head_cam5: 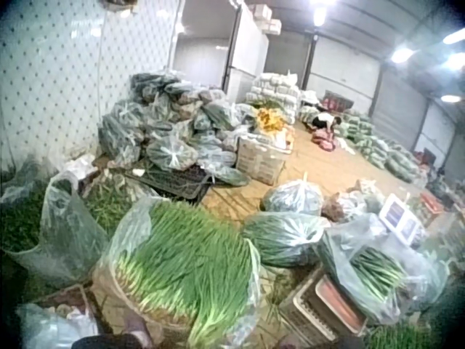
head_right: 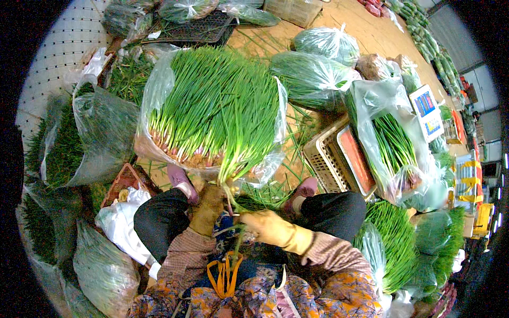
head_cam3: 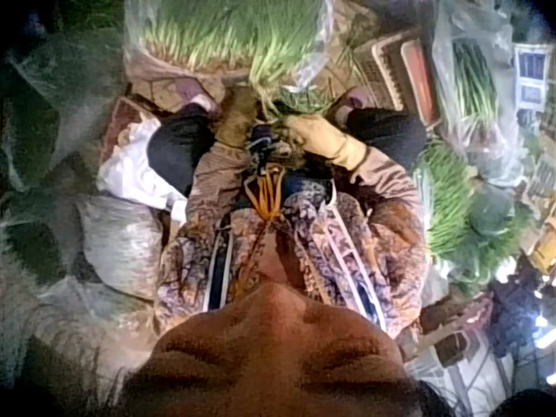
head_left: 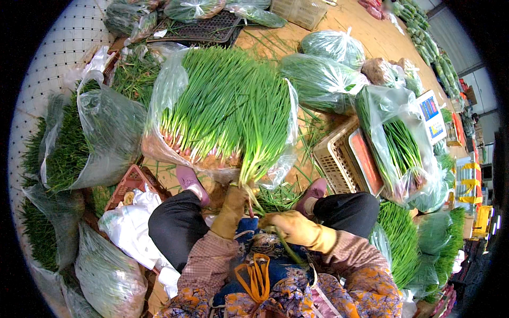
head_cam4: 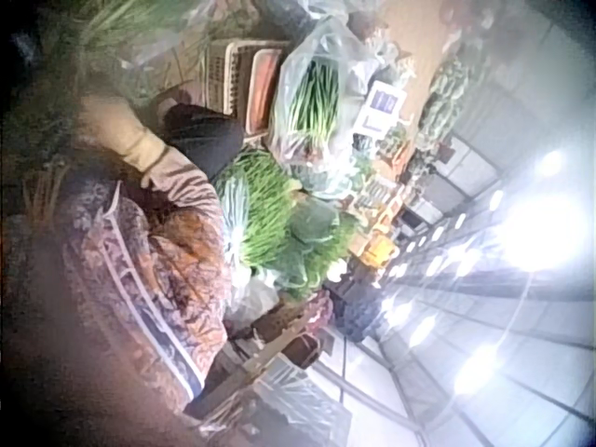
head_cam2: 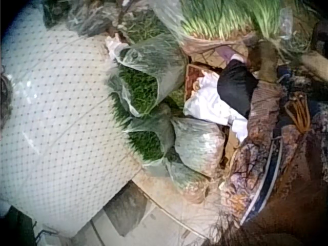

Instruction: The person, wearing gloves, sorts bunches of green onions on a warehouse floor, placing them into plastic bags and then onto a scale to weigh them.

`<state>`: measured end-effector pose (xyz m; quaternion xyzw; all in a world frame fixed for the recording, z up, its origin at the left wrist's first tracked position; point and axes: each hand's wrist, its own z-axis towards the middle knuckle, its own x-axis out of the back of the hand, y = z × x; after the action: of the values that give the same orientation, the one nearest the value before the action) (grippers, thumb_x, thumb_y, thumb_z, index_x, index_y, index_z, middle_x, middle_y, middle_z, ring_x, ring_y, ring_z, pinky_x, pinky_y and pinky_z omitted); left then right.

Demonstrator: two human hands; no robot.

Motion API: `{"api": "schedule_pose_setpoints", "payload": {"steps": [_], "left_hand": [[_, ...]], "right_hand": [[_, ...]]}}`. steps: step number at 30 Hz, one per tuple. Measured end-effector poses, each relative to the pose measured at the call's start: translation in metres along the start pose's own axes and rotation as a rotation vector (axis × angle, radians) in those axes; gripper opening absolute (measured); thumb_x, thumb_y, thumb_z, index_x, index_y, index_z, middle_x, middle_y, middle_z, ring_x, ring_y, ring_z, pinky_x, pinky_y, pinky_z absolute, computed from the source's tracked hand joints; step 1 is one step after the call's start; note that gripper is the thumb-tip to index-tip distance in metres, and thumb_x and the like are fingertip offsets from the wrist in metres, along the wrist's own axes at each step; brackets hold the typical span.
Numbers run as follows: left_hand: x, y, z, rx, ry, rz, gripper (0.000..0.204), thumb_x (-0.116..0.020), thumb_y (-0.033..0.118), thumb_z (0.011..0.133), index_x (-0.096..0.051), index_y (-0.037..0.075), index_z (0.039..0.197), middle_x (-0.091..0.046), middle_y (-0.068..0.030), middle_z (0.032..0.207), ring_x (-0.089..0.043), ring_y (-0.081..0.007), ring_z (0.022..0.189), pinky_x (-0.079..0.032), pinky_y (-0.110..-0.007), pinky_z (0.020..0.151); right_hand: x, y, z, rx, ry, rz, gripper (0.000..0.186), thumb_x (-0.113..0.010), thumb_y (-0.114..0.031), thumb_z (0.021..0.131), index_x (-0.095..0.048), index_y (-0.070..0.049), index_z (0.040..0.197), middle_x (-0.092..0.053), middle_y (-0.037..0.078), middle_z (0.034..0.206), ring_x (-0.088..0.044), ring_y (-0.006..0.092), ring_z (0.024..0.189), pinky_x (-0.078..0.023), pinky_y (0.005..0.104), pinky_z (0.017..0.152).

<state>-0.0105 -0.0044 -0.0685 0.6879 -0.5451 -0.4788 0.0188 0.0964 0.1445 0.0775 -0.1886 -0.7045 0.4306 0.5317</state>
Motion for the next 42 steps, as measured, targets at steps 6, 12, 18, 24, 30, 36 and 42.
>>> {"api": "schedule_pose_setpoints", "payload": {"steps": [6,12,18,24,30,36,42], "left_hand": [[-0.022,0.046,0.006,-0.023,0.18,-0.082,0.035,-0.059,0.02,0.079,-0.052,-0.004,0.104,-0.057,-0.0087,0.069,-0.058,-0.0203,0.062,-0.053,-0.032,0.052],[-0.053,0.081,-0.03,-0.034,-0.152,-0.328,0.035,-0.056,0.025,0.083,-0.051,-0.003,0.103,-0.058,-0.0084,0.073,-0.057,-0.0205,0.069,-0.05,-0.037,0.074],[-0.042,0.075,-0.043,0.06,-0.14,-0.357,0.028,-0.055,0.029,0.084,-0.053,0.004,0.097,-0.055,-0.0036,0.066,-0.055,-0.0178,0.064,-0.049,-0.037,0.074],[-0.029,0.107,-0.053,-0.067,-0.018,0.423,0.031,-0.055,0.026,0.084,-0.051,0.005,0.106,-0.058,-0.0062,0.074,-0.055,-0.015,0.058,-0.05,-0.032,0.065],[-0.069,0.2,-0.042,-0.292,-0.394,-0.038,0.035,-0.05,0.022,0.087,-0.045,-0.001,0.113,-0.053,-0.0012,0.069,-0.055,-0.0174,0.074,-0.042,-0.04,0.087],[-0.038,0.184,0.014,-0.068,-0.044,0.068,0.031,-0.056,0.008,0.081,-0.05,-0.004,0.109,-0.06,-0.0141,0.087,-0.059,-0.0193,0.07,-0.051,-0.03,0.052],[-0.073,0.177,0.025,0.147,0.108,0.205,0.022,-0.059,0.012,0.078,-0.058,-0.005,0.093,-0.061,-0.0113,0.082,-0.059,-0.0189,0.072,-0.052,-0.032,0.066]], "right_hand": [[0.015,-0.022,-0.027,-0.186,-0.045,0.241,0.029,-0.059,-0.027,0.079,-0.052,-0.006,0.098,-0.058,0.019,0.075,-0.057,0.0377,0.071,-0.046,0.0417,0.059],[0.021,0.023,0.012,-0.35,-0.009,-0.108,0.047,-0.057,-0.03,0.075,-0.047,-0.004,0.113,-0.06,0.02,0.083,-0.058,0.0358,0.077,-0.047,0.0413,0.068],[-0.006,0.056,0.123,-0.607,0.301,0.881,0.031,-0.05,-0.013,0.079,-0.042,-0.004,0.108,-0.059,0.02,0.081,-0.057,0.0352,0.072,-0.046,0.0399,0.061],[-0.046,0.123,0.111,-0.294,0.46,-0.052,0.017,-0.048,-0.018,0.081,-0.055,-0.003,0.083,-0.059,0.015,0.082,-0.058,0.0319,0.073,-0.047,0.0381,0.059],[-0.042,0.154,0.064,-0.671,-0.662,-0.315,0.063,-0.052,-0.054,0.074,-0.056,0.001,0.106,-0.062,0.019,0.086,-0.059,0.0318,0.083,-0.045,0.0403,0.074],[-0.064,0.227,0.099,-1.045,0.319,0.52,0.034,-0.067,-0.033,0.074,-0.061,-0.003,0.089,-0.061,0.005,0.064,-0.052,0.0132,0.05,-0.045,0.0244,0.05],[-0.118,0.235,0.143,-1.377,0.474,0.458,0.048,-0.063,-0.039,0.073,-0.058,0.0,0.101,-0.055,0.018,0.107,-0.051,0.0302,0.1,-0.04,0.0337,0.083]]}}
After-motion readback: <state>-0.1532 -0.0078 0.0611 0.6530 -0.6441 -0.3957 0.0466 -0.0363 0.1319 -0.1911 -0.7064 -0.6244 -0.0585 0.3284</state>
